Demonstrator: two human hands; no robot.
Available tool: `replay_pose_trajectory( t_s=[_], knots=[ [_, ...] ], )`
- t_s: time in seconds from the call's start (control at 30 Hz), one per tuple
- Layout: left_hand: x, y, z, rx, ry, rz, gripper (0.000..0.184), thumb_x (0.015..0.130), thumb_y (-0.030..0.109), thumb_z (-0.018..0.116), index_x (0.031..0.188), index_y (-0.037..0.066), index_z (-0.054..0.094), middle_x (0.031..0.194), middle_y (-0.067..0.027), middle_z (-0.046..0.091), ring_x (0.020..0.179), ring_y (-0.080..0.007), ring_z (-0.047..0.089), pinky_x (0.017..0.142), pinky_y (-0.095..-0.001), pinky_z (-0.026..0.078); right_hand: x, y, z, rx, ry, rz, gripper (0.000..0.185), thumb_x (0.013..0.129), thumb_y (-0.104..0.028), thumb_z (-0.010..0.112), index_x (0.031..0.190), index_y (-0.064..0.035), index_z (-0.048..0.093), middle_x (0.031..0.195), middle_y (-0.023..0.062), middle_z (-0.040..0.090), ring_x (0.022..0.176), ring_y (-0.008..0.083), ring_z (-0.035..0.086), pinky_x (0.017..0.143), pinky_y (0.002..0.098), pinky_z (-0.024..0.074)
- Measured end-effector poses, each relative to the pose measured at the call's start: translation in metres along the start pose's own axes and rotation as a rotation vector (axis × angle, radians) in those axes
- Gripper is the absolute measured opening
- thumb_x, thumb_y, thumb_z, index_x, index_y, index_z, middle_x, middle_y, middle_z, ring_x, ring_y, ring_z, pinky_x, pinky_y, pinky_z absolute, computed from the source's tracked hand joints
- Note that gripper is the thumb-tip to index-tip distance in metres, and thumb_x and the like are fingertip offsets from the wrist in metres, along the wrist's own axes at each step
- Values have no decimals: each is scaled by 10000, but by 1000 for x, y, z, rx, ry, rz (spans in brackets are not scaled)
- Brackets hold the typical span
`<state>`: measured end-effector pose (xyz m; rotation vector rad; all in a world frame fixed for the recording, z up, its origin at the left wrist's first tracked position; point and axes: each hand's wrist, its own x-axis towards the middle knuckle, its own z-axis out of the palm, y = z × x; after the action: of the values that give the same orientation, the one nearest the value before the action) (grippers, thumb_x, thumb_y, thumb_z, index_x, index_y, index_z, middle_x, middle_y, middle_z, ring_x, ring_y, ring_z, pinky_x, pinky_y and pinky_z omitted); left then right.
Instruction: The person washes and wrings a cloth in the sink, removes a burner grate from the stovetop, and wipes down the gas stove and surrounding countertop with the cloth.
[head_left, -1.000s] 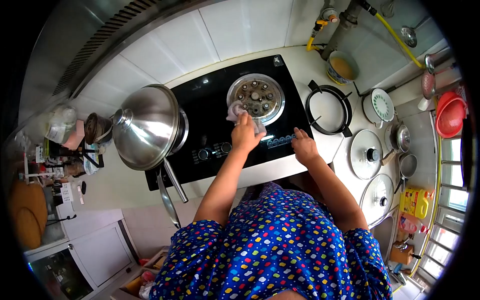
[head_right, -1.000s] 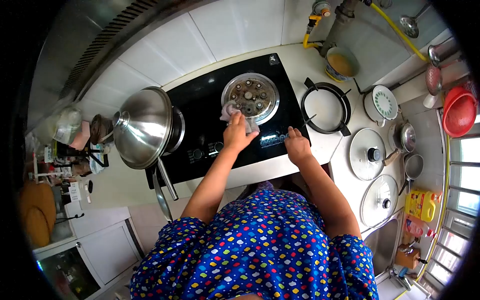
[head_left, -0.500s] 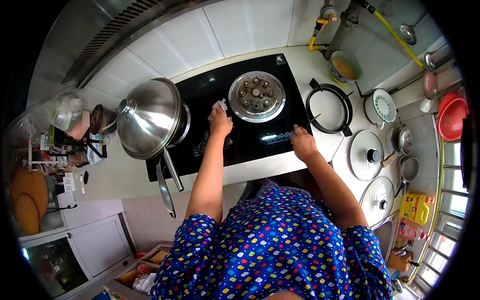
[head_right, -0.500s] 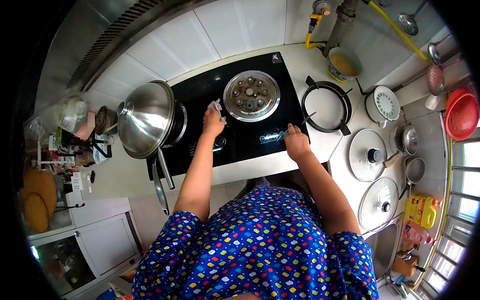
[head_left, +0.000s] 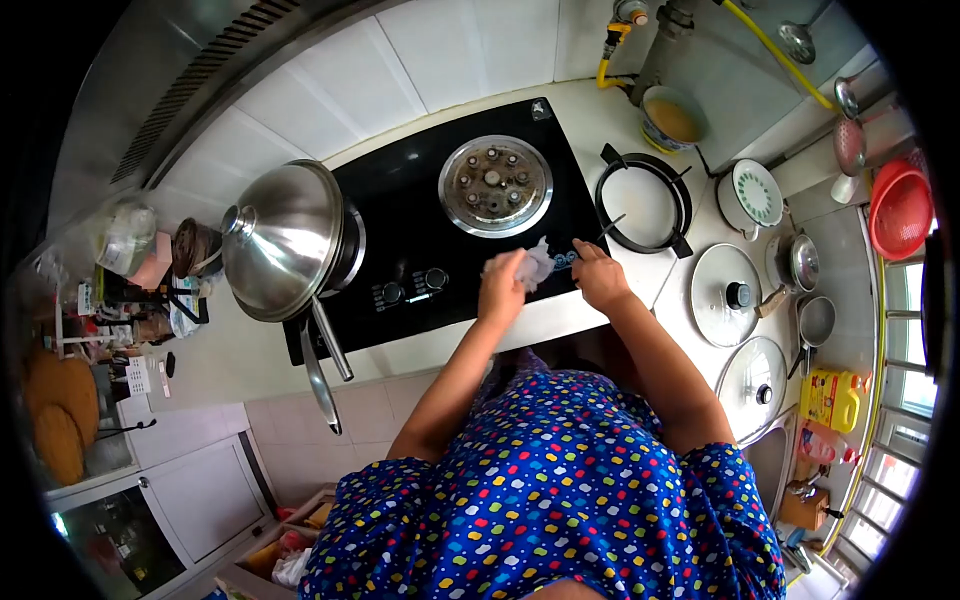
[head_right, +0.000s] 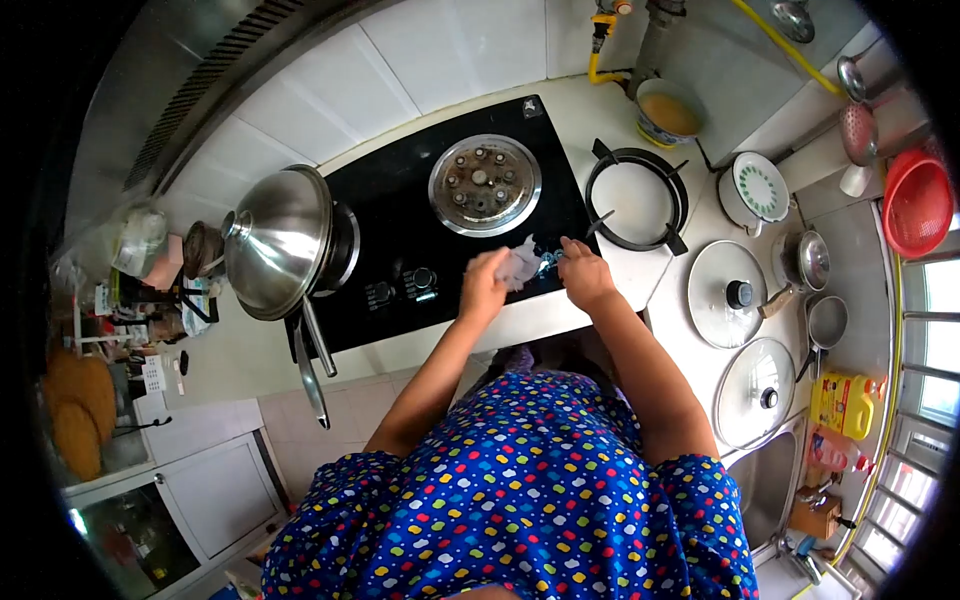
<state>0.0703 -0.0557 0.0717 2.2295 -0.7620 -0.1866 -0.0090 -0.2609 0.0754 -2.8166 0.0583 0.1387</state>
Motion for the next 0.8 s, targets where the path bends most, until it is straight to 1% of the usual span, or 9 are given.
replay_pose_trajectory(
  t_s=[0.13,0.2,0.23,0.27,0.37,0.53,0.6,0.67,0.8],
  knots=[
    [18,-22,-8,-28,434,23,595,759,-107,584,1330,29,487,1225,-171,549,1143,-362,506,987,-447,399,-8,4,-6,102,-36,27,87,771,-63,647,850,-69,685,1422,128,474,1330,282,429,1024,366,443],
    [24,-41,5,55,419,-106,633,762,-101,593,1361,36,441,1274,-172,506,1178,-378,468,1003,-455,381,-10,5,-7,240,16,50,101,734,-67,715,823,-70,666,1423,118,473,1308,281,454,1012,371,449],
    [25,-55,16,131,390,-19,661,762,-97,595,1382,39,409,1325,-177,465,1218,-395,420,1039,-463,346,-11,5,-9,236,16,54,101,734,-67,715,823,-70,666,1423,118,473,1308,281,454,1012,371,449],
    [25,-30,16,218,299,-159,662,758,-98,595,1380,24,405,1362,-182,434,1245,-408,385,1070,-466,314,-13,3,-11,305,49,75,107,736,-70,713,831,-68,662,1381,114,505,1255,286,491,979,373,464],
    [24,-17,30,181,175,-30,723,736,-128,582,1410,18,365,1413,-171,382,1270,-403,352,1077,-446,306,-23,3,-19,462,217,58,113,754,-81,700,865,-66,678,1219,105,605,1083,296,592,913,378,492],
    [-4,-4,90,-95,-67,277,497,750,-60,540,1225,79,578,1194,-109,589,1146,-361,495,974,-461,408,-28,7,-37,621,399,82,162,733,-52,727,882,-42,664,1086,119,642,972,312,624,817,367,509],
    [-29,32,89,-162,-280,424,410,754,-20,546,1138,89,638,1120,-103,627,1104,-329,541,985,-436,408,-23,12,-41,711,532,66,162,746,-35,725,893,-37,658,1065,111,641,927,290,626,775,344,508],
    [-36,44,84,-238,-500,388,288,765,12,573,1018,90,687,1033,-92,649,1030,-308,580,928,-378,459,-21,5,-58,746,521,105,150,762,-30,725,895,-35,654,1040,107,640,899,263,621,748,330,499],
    [-4,46,18,-612,-345,-117,369,733,-27,555,1075,49,669,1004,-137,653,946,-271,640,837,-342,496,-24,-3,-67,781,595,122,155,778,-24,718,915,-33,648,1025,102,639,915,249,619,749,330,497]
  ],
)
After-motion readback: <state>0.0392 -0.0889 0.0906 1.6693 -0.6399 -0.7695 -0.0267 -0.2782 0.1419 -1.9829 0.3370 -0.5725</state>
